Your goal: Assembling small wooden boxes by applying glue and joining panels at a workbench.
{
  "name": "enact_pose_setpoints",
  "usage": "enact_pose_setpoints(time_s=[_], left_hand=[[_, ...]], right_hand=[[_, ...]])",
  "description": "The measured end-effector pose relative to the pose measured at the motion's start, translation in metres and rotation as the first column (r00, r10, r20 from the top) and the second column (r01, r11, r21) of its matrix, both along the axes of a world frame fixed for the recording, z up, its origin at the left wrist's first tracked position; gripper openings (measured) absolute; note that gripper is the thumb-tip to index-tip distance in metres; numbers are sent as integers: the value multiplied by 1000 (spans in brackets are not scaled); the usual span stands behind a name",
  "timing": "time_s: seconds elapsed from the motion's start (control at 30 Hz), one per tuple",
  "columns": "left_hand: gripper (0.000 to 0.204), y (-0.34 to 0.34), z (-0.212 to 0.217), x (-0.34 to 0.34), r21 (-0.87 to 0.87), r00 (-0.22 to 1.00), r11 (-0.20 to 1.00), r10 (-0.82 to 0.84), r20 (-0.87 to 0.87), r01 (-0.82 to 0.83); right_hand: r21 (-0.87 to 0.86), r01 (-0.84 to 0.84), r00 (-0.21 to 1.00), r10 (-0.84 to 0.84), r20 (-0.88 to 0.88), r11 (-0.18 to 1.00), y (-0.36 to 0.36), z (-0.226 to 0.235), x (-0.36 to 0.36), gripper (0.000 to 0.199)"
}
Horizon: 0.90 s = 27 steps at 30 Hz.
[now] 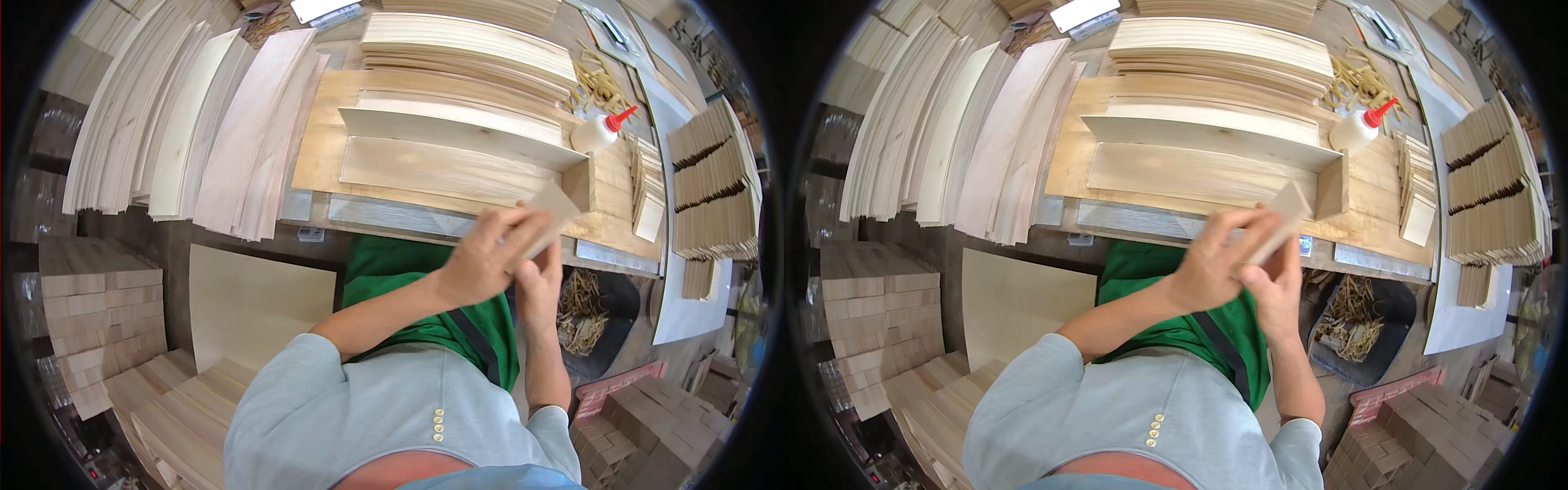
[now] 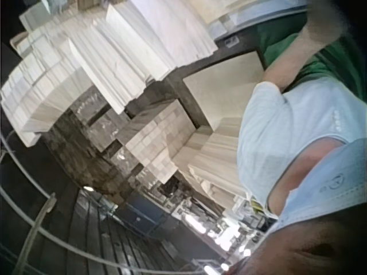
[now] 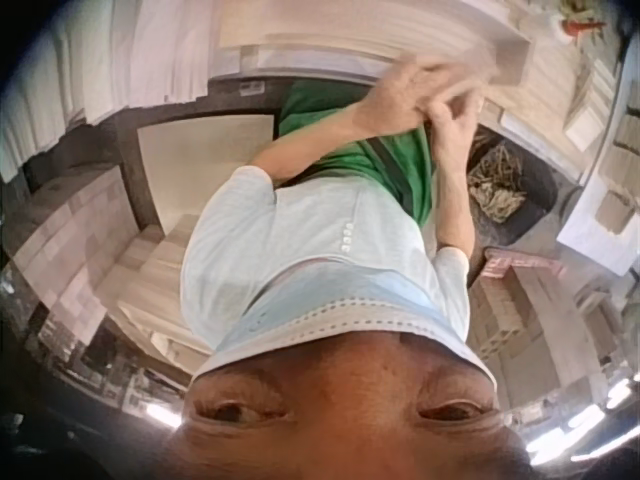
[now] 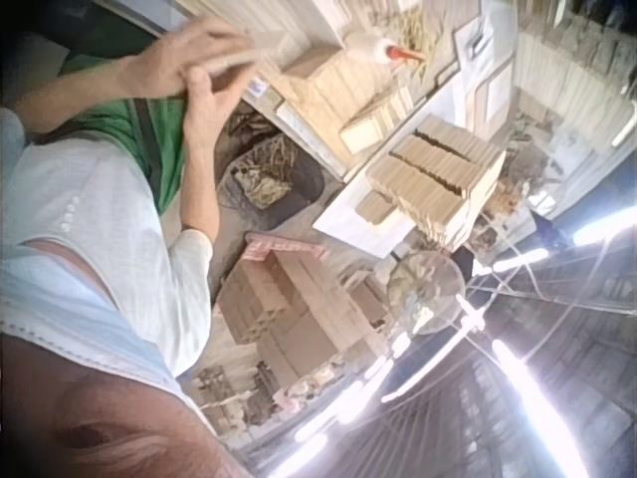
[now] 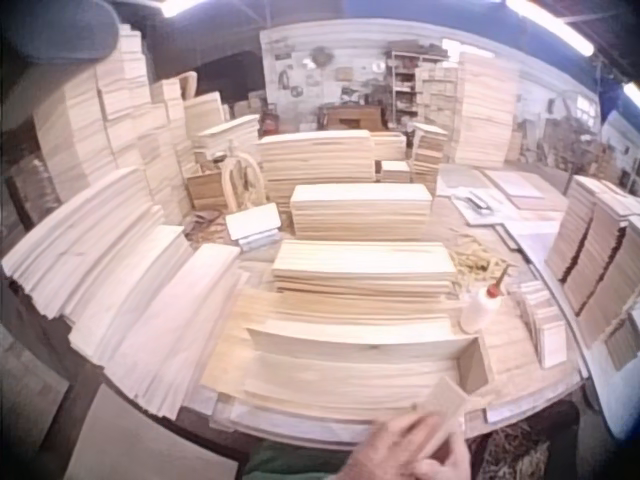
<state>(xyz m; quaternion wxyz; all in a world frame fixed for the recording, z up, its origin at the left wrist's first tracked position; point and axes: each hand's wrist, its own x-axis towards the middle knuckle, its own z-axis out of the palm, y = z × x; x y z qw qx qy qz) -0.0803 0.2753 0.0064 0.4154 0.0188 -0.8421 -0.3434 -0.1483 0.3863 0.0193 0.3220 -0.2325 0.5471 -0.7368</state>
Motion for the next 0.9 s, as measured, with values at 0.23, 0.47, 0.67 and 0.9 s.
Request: enact_pose_setpoints(time_s=[0.23, 0.47, 0.67, 0.9], left_hand=[[34, -101, 21, 111, 212, 727, 696, 639, 251, -686], [23, -174, -19, 119, 294, 716, 653, 650, 257, -698], [29, -171, -21, 105, 293, 772, 718, 545, 327, -631], [34, -159, -14, 104, 268, 747, 708, 548, 375, -654]], right_hand=[[-5, 478, 669, -368, -646, 878, 17, 15, -62, 47], [186, 435, 718, -214, -663, 881, 18, -1, -100, 45], [259, 391, 783, -171, -598, 883, 18, -20, -104, 44], [260, 421, 757, -178, -629, 869, 16, -22, -105, 44]])
